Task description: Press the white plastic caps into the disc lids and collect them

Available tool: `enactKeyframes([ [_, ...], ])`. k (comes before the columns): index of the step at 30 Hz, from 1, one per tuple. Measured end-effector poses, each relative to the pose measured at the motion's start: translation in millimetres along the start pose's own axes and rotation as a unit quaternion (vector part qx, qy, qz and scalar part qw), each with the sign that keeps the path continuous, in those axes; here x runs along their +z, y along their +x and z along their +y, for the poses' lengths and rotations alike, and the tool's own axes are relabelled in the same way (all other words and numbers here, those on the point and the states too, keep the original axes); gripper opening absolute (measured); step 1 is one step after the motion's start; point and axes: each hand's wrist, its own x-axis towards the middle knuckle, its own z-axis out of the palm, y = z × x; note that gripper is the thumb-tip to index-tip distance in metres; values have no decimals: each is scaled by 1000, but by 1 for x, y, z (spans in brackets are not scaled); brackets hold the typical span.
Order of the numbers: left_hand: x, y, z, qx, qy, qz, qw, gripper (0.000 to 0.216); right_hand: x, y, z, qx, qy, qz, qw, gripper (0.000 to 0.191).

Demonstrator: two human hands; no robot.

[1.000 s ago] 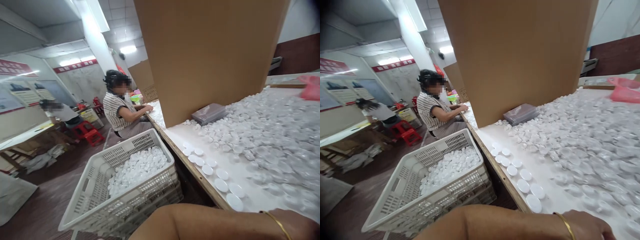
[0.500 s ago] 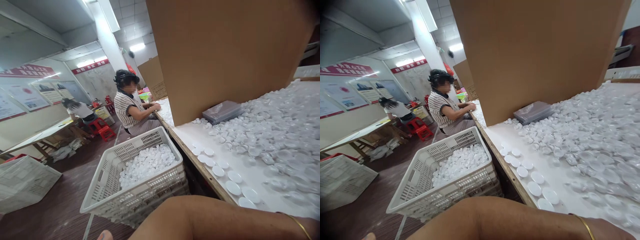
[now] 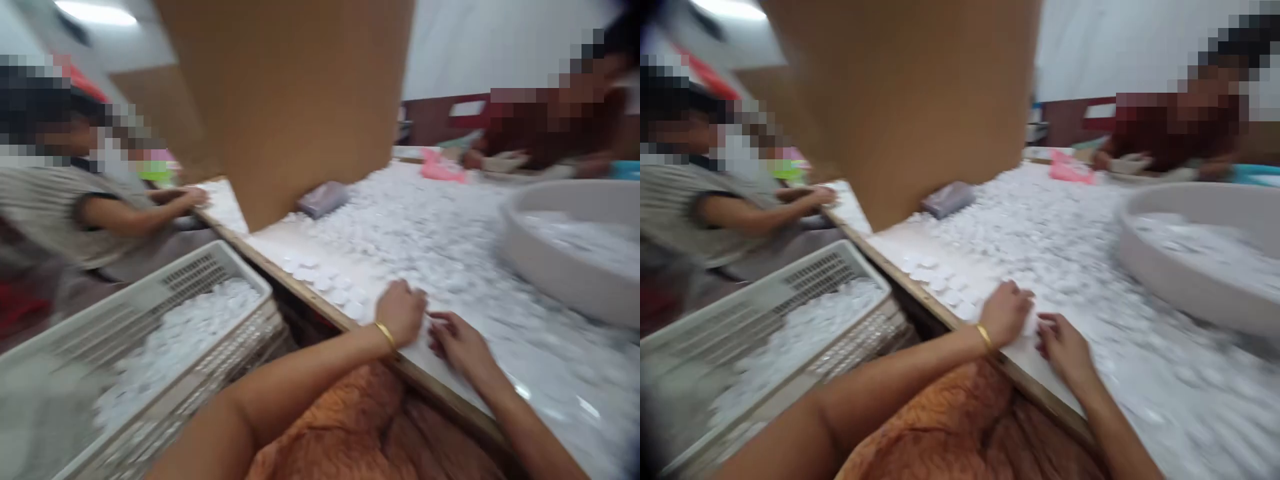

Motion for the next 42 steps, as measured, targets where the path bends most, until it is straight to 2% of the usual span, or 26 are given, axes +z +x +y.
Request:
enactKeyframes([
  [3, 16, 29, 10, 51, -31, 47, 997, 43, -5, 8, -8, 19, 26, 93, 995, 27],
  [5, 31, 46, 18, 96, -5, 70, 993, 44, -10, 13, -10, 16, 22, 147, 989, 31],
  [8, 55, 59, 23, 154, 66, 52, 985, 47, -20, 11, -9, 7, 36, 198, 980, 33],
  [11, 73, 62, 15, 152, 95, 6, 984, 52, -28, 10, -8, 6, 136, 231, 964, 34],
  [14, 79, 62, 10, 148, 97, -1, 984, 53, -34, 15, -9, 4, 232, 268, 935, 33],
  [16, 78, 63, 10, 151, 93, 7, 984, 53, -38, 21, -9, -5, 229, 297, 927, 32],
  [18, 76, 64, 12, 147, 90, 12, 985, 52, -43, 28, -7, -12, 136, 310, 941, 32],
  [21, 73, 63, 16, 140, 89, 11, 986, 52, -53, 31, -6, -23, -53, 279, 958, 32],
  [24, 69, 56, 12, 135, 95, 14, 986, 52, -59, 19, -8, -65, -152, 222, 961, 23],
  [28, 50, 38, -14, 135, 129, 30, 982, 52, -54, -1, -6, -118, -255, 154, 947, 14],
  [31, 28, 27, -38, 90, 153, 42, 983, 50, -47, -6, -3, -116, -298, 129, 939, 10],
  [35, 6, 27, -60, 13, 149, 77, 986, 46, -43, -3, -8, -105, -308, 116, 939, 9],
  [38, 0, 37, -64, 26, 140, 100, 985, 39, -39, 4, -21, -96, -263, 109, 954, 16],
  [42, 6, 50, -52, 76, 142, 64, 985, 26, -25, 23, -35, -65, -134, 90, 985, 16],
])
